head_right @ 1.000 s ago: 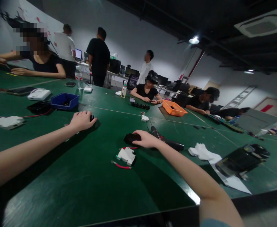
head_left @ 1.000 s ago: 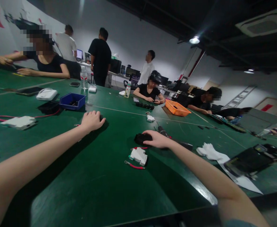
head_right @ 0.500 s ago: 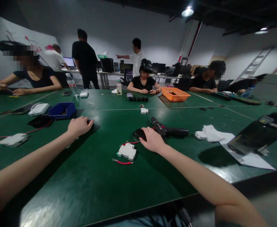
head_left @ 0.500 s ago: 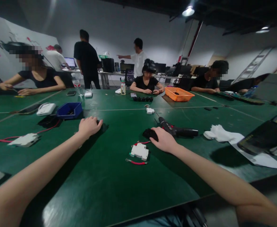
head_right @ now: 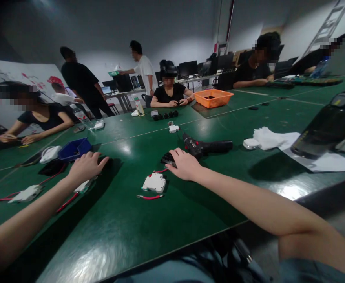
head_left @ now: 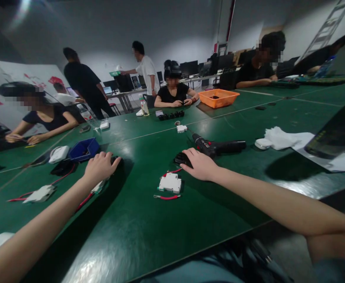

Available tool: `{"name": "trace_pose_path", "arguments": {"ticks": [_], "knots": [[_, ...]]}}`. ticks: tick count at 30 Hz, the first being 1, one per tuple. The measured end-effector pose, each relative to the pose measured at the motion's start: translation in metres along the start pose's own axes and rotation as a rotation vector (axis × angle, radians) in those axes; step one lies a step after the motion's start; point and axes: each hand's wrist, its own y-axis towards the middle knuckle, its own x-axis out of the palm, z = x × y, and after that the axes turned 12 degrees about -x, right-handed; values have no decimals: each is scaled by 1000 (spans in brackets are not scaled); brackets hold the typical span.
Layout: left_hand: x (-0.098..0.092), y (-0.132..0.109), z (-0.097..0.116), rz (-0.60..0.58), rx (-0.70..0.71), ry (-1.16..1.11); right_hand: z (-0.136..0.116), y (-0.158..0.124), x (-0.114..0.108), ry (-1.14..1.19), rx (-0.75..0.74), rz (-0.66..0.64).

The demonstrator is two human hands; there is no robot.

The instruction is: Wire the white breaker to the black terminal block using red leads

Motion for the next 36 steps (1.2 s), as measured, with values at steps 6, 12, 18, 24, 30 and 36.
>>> {"name": "trace_pose_path", "arguments": {"ticks": [6, 12, 18, 24, 30, 36], "knots": [[7, -63, -37, -80, 67, -30, 1, 0, 6, 69, 23, 1], [30, -93, -56, -66, 105, -300, 3, 2, 9, 105, 21, -8], [30, -94, -56, -152, 203, -413, 2, 2, 9, 93, 23, -12], [22, -74, -51, -52, 204, -406, -1, 3, 6, 69, 22, -25], [28, -60, -57, 84, 77, -312, 1, 3, 5, 86, 30, -23], [55, -36, -61, -50, 72, -493, 4, 4, 6, 58, 10, 8]]}}
